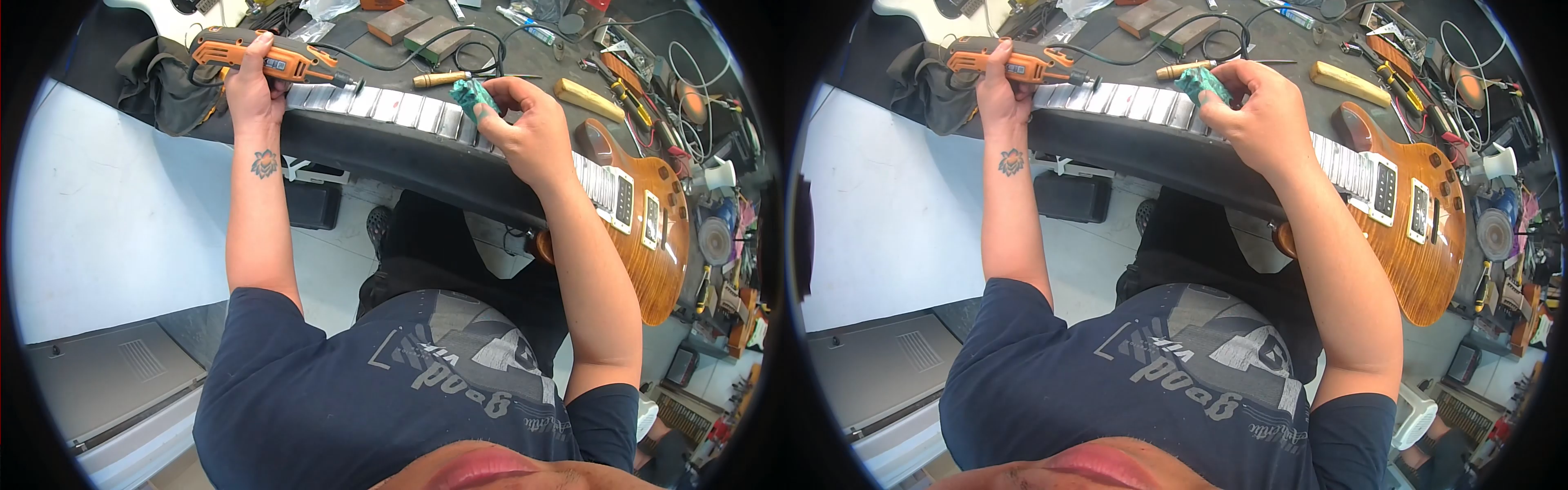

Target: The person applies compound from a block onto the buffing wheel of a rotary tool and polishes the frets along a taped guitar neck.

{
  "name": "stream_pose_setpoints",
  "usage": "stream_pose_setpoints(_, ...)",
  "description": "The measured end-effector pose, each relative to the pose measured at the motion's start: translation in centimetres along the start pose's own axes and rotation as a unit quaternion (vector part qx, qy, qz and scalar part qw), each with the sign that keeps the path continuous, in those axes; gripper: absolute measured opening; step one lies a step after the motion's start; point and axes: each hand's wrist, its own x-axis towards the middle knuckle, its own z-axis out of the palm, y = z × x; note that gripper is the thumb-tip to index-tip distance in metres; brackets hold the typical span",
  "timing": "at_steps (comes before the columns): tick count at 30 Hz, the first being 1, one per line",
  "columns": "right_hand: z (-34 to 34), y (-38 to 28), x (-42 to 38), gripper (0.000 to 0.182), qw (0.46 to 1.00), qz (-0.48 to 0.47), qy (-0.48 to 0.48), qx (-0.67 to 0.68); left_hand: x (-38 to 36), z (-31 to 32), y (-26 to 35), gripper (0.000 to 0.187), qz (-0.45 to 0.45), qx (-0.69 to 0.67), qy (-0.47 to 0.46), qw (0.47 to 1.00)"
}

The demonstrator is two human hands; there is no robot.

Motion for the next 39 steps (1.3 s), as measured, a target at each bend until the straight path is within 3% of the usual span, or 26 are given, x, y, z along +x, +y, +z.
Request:
stream_pose_setpoints(21, 0.1, 0.1, 0.2, 0.029, 1.0, 0.001, -0.002, 0.006, 0.1, -1.4, 0.2, 0.015, -0.02, -0.028, -0.04, 0.999)
stream_pose_setpoints(39, 0.1, -0.1, 0.2, 0.03, 1.0, 0.009, -0.001, 0.003, 0.8, 0.0, 0.7, 0.021, -0.021, -0.027, 0.027, 0.999)
